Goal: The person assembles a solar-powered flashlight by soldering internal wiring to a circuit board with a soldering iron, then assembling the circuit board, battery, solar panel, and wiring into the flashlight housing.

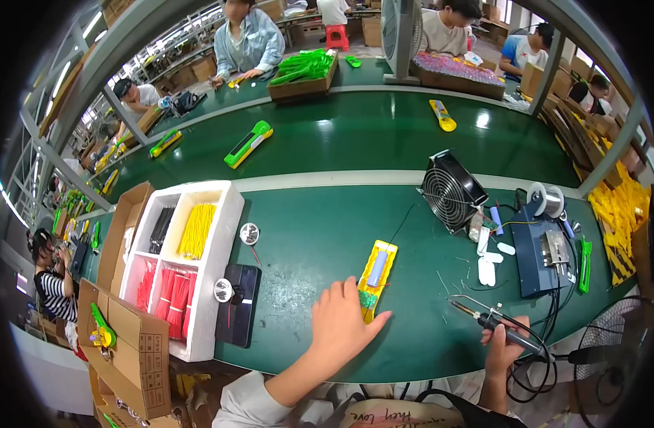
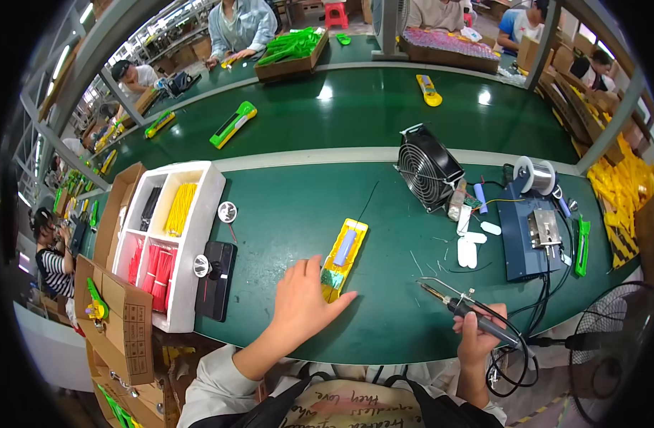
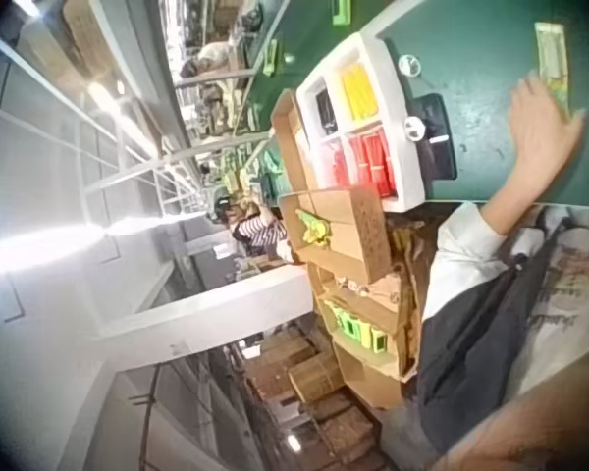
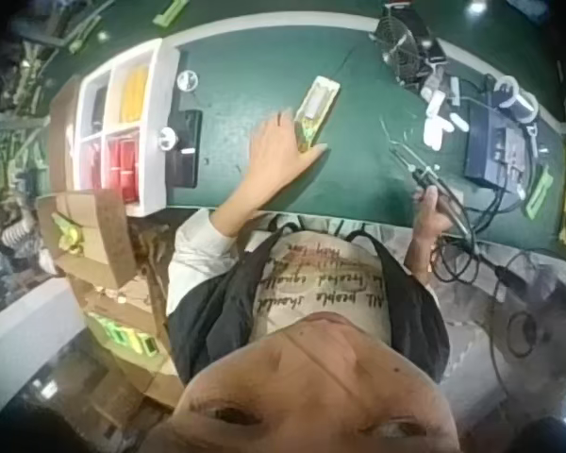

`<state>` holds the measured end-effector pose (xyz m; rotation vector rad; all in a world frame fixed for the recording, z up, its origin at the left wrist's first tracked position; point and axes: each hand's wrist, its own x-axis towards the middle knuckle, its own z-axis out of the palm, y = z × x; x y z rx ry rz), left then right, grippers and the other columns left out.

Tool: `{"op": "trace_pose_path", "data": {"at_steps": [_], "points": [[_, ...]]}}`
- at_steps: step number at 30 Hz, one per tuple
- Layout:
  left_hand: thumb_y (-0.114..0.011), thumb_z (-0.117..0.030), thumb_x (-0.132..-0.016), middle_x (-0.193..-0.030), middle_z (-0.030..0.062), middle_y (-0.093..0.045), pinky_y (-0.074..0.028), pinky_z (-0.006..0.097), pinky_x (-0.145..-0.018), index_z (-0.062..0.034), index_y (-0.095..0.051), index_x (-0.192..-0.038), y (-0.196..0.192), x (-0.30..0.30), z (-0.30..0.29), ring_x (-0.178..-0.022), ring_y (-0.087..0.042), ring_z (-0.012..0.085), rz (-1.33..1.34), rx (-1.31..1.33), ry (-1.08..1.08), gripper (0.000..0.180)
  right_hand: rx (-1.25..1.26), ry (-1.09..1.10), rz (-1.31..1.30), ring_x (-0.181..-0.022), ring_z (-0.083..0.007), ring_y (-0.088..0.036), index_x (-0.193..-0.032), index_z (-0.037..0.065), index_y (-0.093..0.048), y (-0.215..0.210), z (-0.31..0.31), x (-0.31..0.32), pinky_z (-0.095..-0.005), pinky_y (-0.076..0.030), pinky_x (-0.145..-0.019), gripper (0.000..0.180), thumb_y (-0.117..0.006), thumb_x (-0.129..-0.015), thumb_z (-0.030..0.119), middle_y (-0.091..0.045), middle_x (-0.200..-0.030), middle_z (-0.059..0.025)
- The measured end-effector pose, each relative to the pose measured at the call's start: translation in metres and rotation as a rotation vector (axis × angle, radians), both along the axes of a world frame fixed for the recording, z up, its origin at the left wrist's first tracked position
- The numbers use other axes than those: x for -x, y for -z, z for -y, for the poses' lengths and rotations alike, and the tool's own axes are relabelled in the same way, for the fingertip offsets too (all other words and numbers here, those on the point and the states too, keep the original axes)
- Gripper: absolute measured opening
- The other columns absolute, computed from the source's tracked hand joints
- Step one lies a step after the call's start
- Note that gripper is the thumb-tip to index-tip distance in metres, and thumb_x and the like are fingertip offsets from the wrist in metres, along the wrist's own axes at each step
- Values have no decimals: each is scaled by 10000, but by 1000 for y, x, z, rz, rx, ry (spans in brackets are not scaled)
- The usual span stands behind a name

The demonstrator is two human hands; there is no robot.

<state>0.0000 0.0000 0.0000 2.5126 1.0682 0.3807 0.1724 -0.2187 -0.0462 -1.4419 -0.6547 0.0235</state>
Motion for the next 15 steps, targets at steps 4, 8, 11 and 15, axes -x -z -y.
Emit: {"op": "trace_pose_path", "data": {"at_steps": [4,8,11,15], "points": [[-717,-317,-721,-967,205,-583,-494,452,-749,32,-540,-1033,4,-10,-11,-881,-600,377,-103,15,25,500,-49,80,14,-485,-97,-524,-937,10,-435,2,7,-1,-197,-437,-442,159,-552,-883,101,-528,-706,-82],[-693,-263,-719,-882,206,-595,-500,456,-730,34,-579,-923,-7,-29,-50,-817,-606,383,-62,-59,-19,378,-101,167,-13,-480,-94,-527,-923,-9,-441,-1,15,-10,-201,-462,-454,149,-553,-876,76,-505,-719,-67],[-685,-258,-723,-888,216,-607,-522,458,-713,38,-584,-911,-18,-52,-115,-803,-624,385,-76,-155,-75,365,-96,176,-74,-473,-96,-516,-927,-18,-444,0,12,-8,-209,-464,-454,138,-547,-870,55,-480,-757,-67],[-679,-232,-702,-870,211,-659,-533,431,-721,15,-646,-886,-16,-111,-215,-829,-652,364,-143,-119,-228,310,-62,222,-20,-464,-107,-483,-966,6,-444,13,9,-2,-223,-411,-409,121,-502,-903,92,-476,-797,-71]]}}
